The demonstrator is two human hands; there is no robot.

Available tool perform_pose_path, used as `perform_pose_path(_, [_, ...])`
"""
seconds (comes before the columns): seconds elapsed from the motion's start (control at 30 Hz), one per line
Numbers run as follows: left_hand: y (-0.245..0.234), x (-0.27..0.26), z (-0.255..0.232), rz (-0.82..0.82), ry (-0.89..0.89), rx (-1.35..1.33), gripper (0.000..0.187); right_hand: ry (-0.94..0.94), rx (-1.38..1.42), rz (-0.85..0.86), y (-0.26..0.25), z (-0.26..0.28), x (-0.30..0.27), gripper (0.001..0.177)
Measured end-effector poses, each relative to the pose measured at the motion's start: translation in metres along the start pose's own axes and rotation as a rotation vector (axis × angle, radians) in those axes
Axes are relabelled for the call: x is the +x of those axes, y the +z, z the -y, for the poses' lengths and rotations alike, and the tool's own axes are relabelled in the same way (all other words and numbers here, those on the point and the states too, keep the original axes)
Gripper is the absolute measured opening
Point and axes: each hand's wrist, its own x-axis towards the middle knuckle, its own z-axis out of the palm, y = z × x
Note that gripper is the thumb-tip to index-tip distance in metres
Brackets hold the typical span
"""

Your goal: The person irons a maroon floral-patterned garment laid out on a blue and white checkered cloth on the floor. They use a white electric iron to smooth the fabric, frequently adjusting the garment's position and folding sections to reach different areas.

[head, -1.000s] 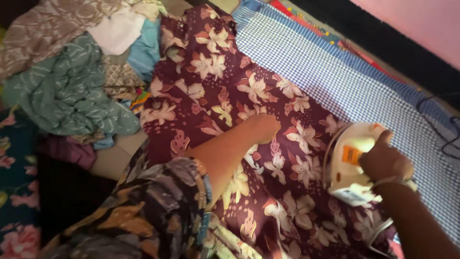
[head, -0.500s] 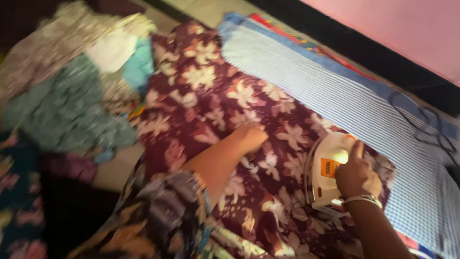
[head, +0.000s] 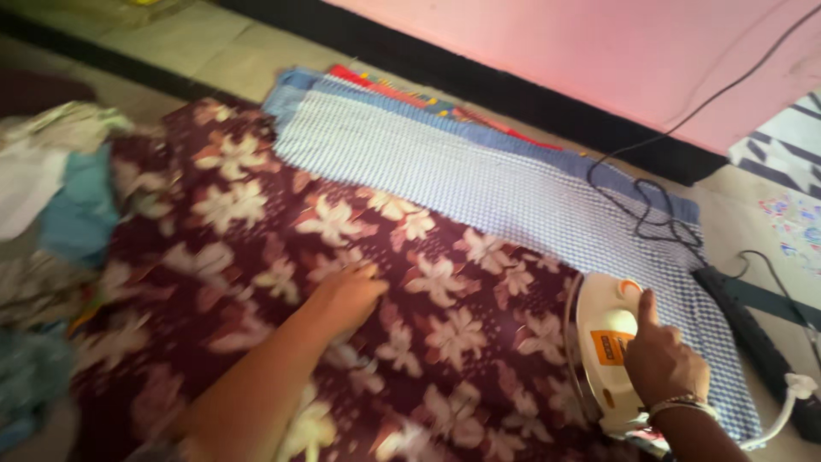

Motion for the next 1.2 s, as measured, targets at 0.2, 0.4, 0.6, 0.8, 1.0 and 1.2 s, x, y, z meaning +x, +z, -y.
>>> perform_pose_path(0.2, [-0.010, 0.013, 0.000, 0.194, -0.079, 0.043, 0.012, 0.109, 0.059, -0.011, 0.018, -0.026, 0.042, 0.077])
perform_pose_path(0.4, [-0.022, 0.030, -0.006, 0.355, -0.202, 0.070, 0.022, 0.109, 0.040, -0.108, 0.027, -0.034, 0.094, 0.070])
perform_pose_path(0.6, [-0.023, 0.026, -0.016, 0.344, -0.182, 0.139, 0.047, 0.068, 0.080, 0.007, 0.021, -0.036, 0.109, 0.087])
perform_pose_path(0.8, [-0.021, 0.017, -0.029, 0.511, -0.237, 0.181, 0.065, -0.111, 0.008, 0.062, 0.014, -0.019, 0.045, 0.085])
perform_pose_path(1.0, [-0.035, -0.001, -0.041, 0.654, -0.213, 0.221, 0.066, -0.538, -0.142, 0.239, -0.010, -0.027, -0.021, 0.067])
perform_pose_path(1.2, [-0.036, -0.011, -0.035, 0.611, -0.217, 0.174, 0.067, -0.797, 0.074, -0.367, 0.013, -0.038, -0.020, 0.081])
